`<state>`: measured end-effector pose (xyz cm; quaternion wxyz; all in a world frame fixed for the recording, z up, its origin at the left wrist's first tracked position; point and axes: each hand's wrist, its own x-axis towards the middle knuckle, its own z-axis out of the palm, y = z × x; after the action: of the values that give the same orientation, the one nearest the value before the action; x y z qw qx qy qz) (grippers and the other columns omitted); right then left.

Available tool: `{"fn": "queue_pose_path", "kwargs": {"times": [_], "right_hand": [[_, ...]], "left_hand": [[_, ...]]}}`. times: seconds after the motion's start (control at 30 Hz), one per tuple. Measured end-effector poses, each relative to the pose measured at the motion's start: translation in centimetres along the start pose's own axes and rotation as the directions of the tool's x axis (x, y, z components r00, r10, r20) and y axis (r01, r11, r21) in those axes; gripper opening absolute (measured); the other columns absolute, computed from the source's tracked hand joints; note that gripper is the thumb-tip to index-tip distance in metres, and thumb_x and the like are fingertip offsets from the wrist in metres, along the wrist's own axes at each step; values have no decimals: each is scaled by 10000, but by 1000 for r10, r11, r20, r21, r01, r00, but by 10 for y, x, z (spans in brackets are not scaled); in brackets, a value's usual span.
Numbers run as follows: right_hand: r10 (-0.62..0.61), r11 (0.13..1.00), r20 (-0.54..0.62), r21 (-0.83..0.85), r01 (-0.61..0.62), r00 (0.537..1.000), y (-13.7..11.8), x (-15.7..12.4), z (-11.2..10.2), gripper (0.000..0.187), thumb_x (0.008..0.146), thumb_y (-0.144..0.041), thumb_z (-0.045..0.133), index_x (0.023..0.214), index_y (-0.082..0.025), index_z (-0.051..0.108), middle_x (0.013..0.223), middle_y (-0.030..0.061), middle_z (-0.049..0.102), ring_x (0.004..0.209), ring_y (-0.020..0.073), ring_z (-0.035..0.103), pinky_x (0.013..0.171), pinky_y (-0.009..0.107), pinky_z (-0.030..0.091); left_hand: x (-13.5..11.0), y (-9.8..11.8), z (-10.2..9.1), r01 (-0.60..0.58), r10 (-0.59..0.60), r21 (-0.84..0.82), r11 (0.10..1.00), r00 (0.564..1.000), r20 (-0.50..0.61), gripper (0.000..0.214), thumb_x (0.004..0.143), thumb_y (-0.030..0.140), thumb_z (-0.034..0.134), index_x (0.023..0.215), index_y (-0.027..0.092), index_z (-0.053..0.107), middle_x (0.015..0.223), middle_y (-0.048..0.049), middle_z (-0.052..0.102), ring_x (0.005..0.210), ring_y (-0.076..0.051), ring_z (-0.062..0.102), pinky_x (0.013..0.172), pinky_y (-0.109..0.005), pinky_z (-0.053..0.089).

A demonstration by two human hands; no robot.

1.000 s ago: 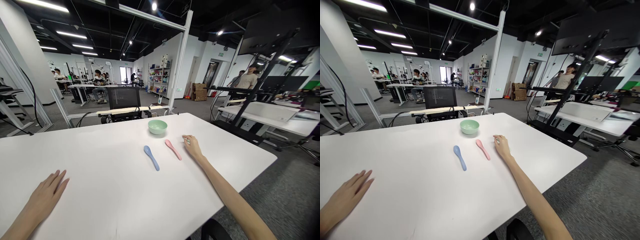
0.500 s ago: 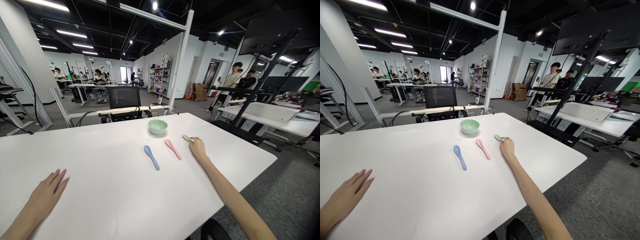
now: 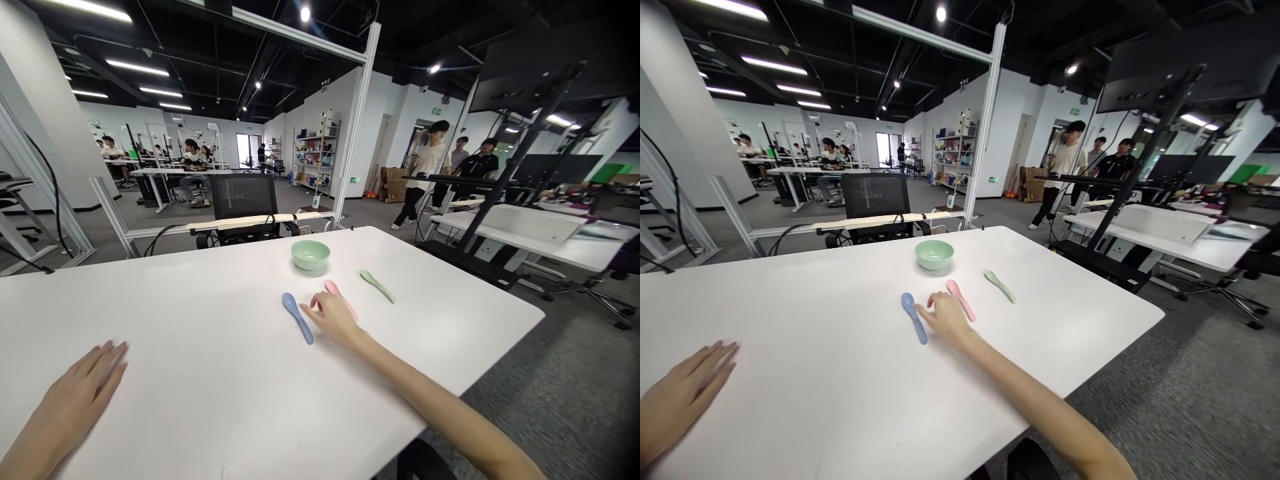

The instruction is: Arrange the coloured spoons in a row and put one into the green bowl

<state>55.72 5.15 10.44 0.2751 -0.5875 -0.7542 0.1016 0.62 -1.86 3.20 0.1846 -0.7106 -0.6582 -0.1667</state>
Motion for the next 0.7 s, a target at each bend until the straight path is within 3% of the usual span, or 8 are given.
{"fn": "queue_pose_path", "kwargs": {"times": [0.1,0.23,0.37,0.5,0.6,0.7], "right_hand": [[-11,989,56,-147,19,998,-26,0,21,378,992,-577,659,870,-220,677,945,147,750,953,315,708,919,413,489],[-41,983,59,-175,51,997,-20,6,24,240,1044,-369,575,855,-231,630,891,135,746,903,284,709,862,375,476],[109,993,-51,-44,-112,993,24,18,-11,208,1103,-369,457,1090,-214,595,887,106,754,809,254,707,740,334,456],[387,909,-182,-85,-407,904,89,27,-61,307,1127,-320,361,1279,-138,555,985,196,778,865,299,751,762,361,477],[514,816,-251,-151,-558,820,130,25,-83,347,1094,-360,461,1277,-109,615,1069,263,780,1004,357,770,832,401,513],[558,775,-262,-174,-607,787,154,20,-90,365,1002,-450,638,1167,-133,715,1049,252,793,1039,380,770,843,422,542]], "left_hand": [[10,19,-12,-3,4,-53,999,1000,19,637,1022,488,276,1385,200,714,1476,-110,748,1454,-318,631,1221,-487,496],[29,57,-24,-42,43,-138,990,999,11,617,1028,521,303,1365,219,723,1450,-104,764,1425,-309,658,1205,-499,519],[48,105,-29,-170,169,-234,957,985,-25,587,1037,519,344,1406,239,706,1462,-86,759,1416,-285,664,1190,-472,534],[62,156,-33,-265,257,-313,912,964,-69,545,1066,481,351,1411,254,706,1458,-82,760,1416,-269,661,1187,-476,538],[71,193,-37,-299,289,-386,873,954,-85,505,1074,452,372,1414,277,701,1434,-71,772,1410,-262,660,1183,-487,547],[79,228,-45,-316,319,-491,812,944,-81,469,1063,434,403,1375,285,720,1383,-79,788,1368,-271,681,1141,-501,577]]}}
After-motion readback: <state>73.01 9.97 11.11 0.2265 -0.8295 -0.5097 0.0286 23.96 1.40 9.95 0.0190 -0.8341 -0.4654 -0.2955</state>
